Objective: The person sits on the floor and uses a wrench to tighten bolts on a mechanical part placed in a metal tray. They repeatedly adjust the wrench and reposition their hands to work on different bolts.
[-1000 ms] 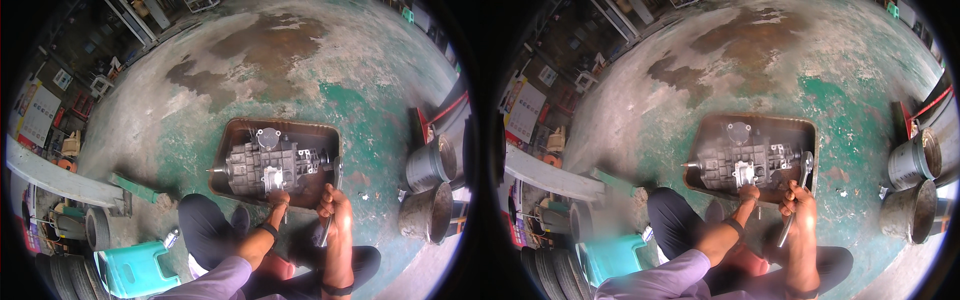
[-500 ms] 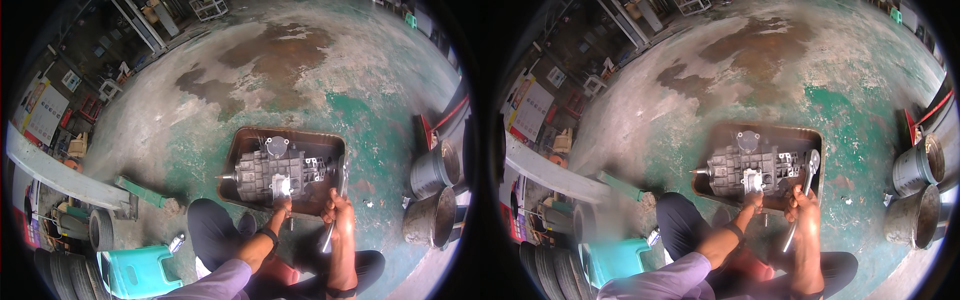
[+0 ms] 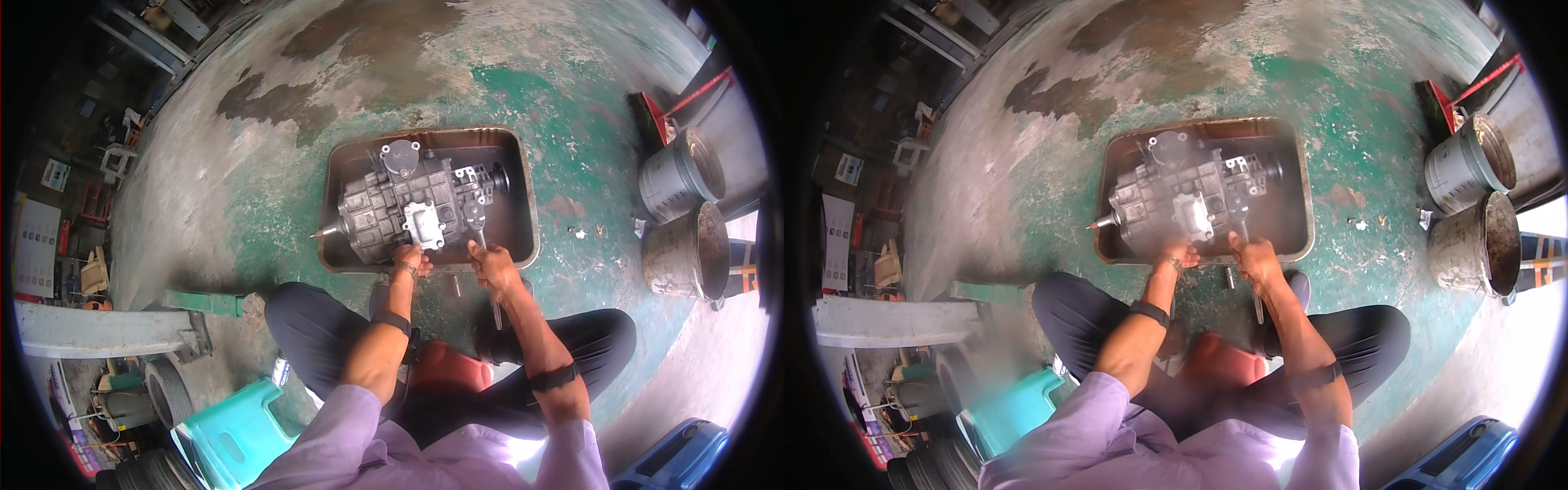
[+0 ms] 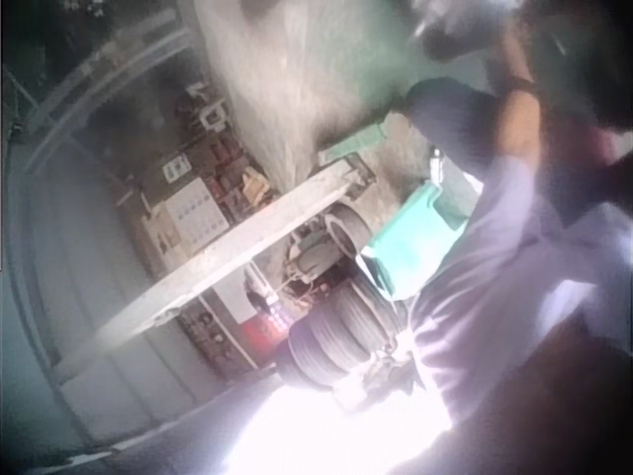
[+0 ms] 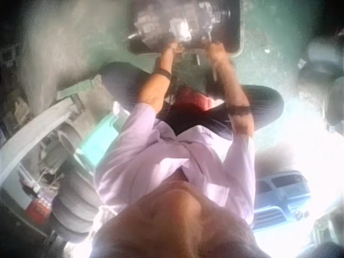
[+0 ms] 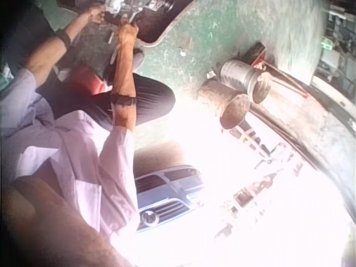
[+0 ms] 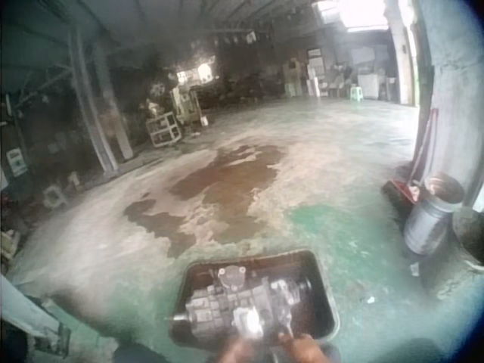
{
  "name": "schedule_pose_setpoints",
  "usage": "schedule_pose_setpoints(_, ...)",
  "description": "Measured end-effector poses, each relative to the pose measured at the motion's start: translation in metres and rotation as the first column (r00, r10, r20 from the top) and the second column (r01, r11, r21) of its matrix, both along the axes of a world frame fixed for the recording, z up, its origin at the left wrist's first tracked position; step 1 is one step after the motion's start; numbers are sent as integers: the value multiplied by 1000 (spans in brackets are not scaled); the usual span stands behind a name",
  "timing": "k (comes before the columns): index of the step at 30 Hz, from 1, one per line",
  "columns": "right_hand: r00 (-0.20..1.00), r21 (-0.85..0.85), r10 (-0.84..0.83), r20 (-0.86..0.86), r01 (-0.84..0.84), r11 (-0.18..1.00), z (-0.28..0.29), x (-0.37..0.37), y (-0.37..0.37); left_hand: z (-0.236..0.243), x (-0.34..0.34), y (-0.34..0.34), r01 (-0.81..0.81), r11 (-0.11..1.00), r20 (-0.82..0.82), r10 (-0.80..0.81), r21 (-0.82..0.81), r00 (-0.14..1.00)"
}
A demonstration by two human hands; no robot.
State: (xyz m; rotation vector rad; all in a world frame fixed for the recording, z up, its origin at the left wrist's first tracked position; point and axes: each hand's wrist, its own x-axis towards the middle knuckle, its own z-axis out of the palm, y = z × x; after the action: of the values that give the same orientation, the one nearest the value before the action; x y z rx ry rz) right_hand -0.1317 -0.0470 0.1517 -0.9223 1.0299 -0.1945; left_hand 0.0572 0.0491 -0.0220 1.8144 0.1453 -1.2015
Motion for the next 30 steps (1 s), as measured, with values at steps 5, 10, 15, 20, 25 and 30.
schedule_pose_setpoints(5, 986, -41, 87, -143, -93, 995, -42, 1, 17, 15, -7, 6, -56, 991, -61, 49, -121, 997)
schedule_pose_setpoints(10, 944, -493, 191, -269, -305, 815, -75, 7, 25, 21, -12, 3, -44, 986, -147, 20, -163, 989)
schedule_pose_setpoints(15, 820, -558, 359, -446, -568, 605, -86, 9, 29, 19, -5, -2, -87, 964, -348, -6, -250, 938)
schedule_pose_setpoints(20, 669, -504, 397, -629, -739, 448, -85, 12, 35, 19, -3, -3, -98, 953, -355, -10, -286, 935)
schedule_pose_setpoints(25, 673, -463, 372, -640, -723, 512, -84, 14, 35, 43, -11, -4, -76, 947, -226, 4, -311, 974)
schedule_pose_setpoints(30, 757, -516, 359, -546, -642, 568, -89, 8, 31, 69, -18, -15, -70, 969, -197, 22, -239, 980)
